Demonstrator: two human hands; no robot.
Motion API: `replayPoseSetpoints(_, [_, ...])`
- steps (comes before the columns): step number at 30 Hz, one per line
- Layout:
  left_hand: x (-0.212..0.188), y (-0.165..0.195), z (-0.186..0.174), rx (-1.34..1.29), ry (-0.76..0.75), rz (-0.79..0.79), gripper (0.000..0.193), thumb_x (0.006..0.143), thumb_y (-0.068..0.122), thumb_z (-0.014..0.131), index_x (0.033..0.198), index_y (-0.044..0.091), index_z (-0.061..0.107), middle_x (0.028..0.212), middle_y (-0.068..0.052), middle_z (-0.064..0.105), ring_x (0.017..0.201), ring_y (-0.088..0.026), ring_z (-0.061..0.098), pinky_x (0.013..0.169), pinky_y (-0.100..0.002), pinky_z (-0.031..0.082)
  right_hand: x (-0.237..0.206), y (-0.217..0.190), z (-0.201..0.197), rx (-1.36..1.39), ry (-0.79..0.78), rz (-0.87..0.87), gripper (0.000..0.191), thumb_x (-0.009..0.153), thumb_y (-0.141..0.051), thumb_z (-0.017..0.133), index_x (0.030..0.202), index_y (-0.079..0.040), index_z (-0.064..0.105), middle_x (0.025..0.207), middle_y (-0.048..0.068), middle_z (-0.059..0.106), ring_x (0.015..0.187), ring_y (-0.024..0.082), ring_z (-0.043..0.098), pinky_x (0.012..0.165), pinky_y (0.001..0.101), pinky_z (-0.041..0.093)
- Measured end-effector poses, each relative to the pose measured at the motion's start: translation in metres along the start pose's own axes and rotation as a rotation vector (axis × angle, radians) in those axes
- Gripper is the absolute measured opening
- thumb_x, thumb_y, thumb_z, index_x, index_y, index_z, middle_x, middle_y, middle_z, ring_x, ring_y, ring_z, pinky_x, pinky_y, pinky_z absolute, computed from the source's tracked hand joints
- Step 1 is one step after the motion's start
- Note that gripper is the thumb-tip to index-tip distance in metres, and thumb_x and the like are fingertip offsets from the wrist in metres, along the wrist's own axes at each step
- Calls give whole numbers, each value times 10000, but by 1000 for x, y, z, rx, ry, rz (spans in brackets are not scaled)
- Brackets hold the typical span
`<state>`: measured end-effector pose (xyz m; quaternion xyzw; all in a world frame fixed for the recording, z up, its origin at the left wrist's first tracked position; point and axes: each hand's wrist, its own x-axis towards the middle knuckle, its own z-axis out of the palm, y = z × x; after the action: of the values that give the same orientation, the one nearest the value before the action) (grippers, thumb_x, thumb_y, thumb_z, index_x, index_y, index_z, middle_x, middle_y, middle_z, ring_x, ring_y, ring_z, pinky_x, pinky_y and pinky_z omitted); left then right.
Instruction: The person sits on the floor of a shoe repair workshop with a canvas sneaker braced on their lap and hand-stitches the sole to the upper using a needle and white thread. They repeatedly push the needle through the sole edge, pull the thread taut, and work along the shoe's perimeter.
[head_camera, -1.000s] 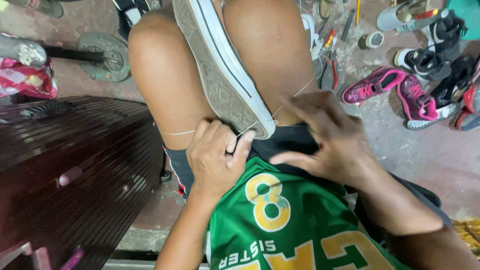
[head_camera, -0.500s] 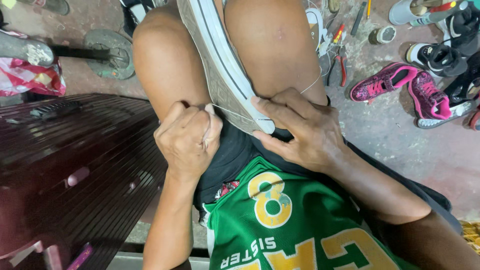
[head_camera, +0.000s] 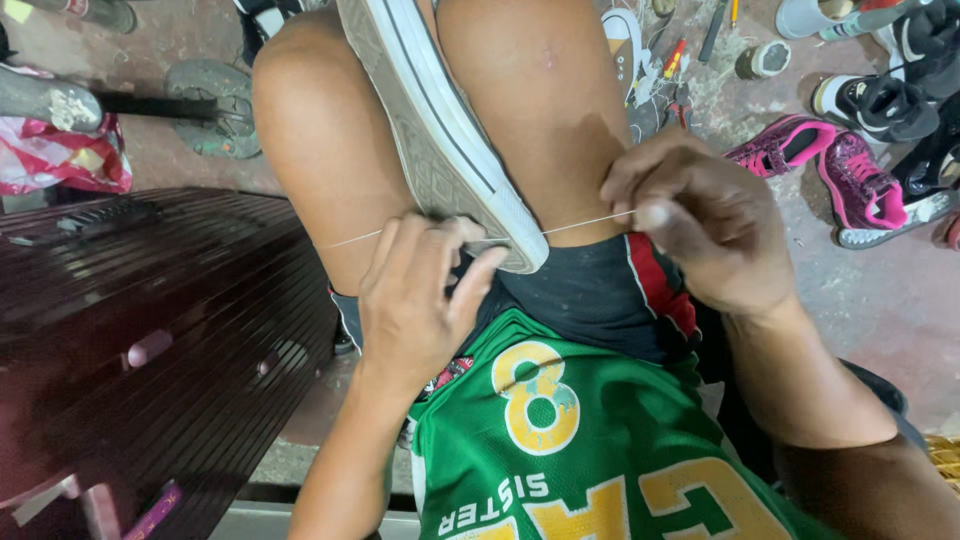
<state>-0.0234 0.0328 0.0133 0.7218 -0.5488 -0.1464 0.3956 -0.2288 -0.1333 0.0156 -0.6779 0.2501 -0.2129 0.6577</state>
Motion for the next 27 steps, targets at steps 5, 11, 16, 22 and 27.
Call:
replayPoseSetpoints(5, [15,-7,0,66,-68,76,338,853,194,880,827,49,576,805,-101,522,763,-316,530,678,-430,447,12,13,13,643,11,4,161,1054,-157,530,928,-64,569,969,131,670,751,143,611,669,249,480])
replayPoseSetpoints(11, [23,-21,4,59,-76,73,437,801,251,900,696,53,524,705,-93,451,688,-298,496,614,-418,418,20,24,28,369,-114,86,204,1132,-149,526,948,-65,501,818,27,520,641,74,456,607,223,400])
replayPoseSetpoints(16, [26,-30,1,48,-84,62,461,789,274,911,668,53,525,674,-89,441,666,-294,491,592,-415,401,29,26,31,387,-48,286,192,1104,-139,530,932,-56,505,775,2,482,628,53,380,558,228,344])
replayPoseSetpoints(22, [27,-27,2,-80,-96,-98,415,777,251,936,795,56,570,739,-74,482,644,-230,513,589,-367,421,30,12,7,318,-30,196,236,1105,-201,433,1012,-28,563,988,65,650,643,69,518,560,211,412])
replayPoseSetpoints(27, [19,-15,11,-115,-50,-190,552,691,314,987,827,61,516,735,-54,462,585,-177,468,526,-321,389,19,-1,-12,-395,61,19,248,954,18,548,1177,-20,650,1079,94,675,841,160,636,721,264,520])
